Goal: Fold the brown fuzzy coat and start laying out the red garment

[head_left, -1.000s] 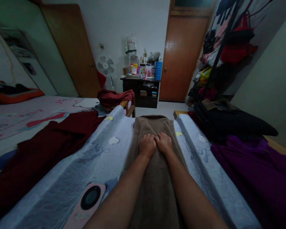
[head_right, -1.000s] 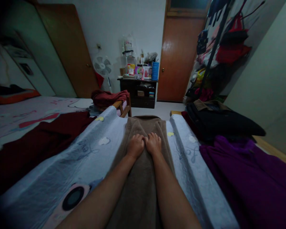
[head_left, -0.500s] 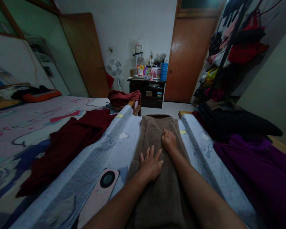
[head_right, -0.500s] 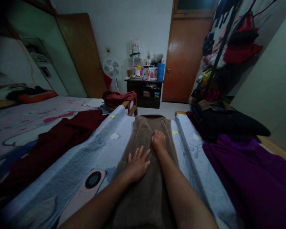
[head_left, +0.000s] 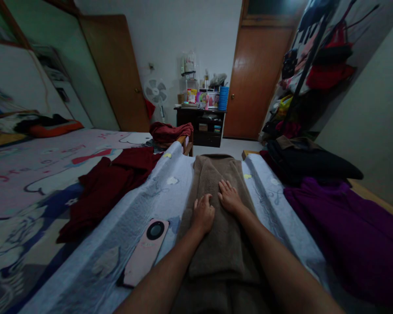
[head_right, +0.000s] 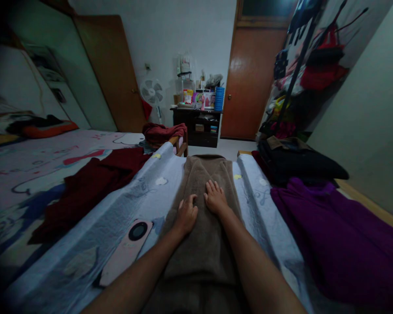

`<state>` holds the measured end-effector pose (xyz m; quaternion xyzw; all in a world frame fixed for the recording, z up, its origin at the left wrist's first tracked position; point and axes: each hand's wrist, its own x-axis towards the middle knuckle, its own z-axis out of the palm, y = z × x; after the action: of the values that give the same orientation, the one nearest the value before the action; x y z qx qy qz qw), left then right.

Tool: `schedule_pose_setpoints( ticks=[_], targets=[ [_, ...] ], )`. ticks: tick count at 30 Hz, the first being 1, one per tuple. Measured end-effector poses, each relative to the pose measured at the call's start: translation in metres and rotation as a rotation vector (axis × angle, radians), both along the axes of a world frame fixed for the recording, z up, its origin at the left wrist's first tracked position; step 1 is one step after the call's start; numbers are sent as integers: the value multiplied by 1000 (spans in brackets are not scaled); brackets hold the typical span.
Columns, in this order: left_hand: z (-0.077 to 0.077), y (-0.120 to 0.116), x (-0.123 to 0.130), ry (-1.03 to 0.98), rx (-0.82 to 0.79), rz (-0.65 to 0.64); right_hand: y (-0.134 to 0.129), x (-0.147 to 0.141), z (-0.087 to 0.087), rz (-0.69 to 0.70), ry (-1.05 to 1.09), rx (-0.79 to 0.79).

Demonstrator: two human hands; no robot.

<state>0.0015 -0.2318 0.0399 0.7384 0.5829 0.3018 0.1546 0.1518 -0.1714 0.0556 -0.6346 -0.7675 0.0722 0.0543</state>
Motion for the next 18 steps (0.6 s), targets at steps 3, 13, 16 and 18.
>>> schedule_pose_setpoints(
  ticks=[3, 13, 16, 18],
  targets=[
    [-1, 3, -1, -24, 60, 19, -21, -3, 4, -4, -3, -58],
    [22, -5, -20, -100, -117, 160, -87, -17, 9, -40, 94, -57],
    [27, -20, -30, -86, -102, 103, -89, -18, 6, -79, 124, 30],
    [28, -33, -34, -82, -99, 38, -89, -17, 4, -88, 148, 76]
  ],
)
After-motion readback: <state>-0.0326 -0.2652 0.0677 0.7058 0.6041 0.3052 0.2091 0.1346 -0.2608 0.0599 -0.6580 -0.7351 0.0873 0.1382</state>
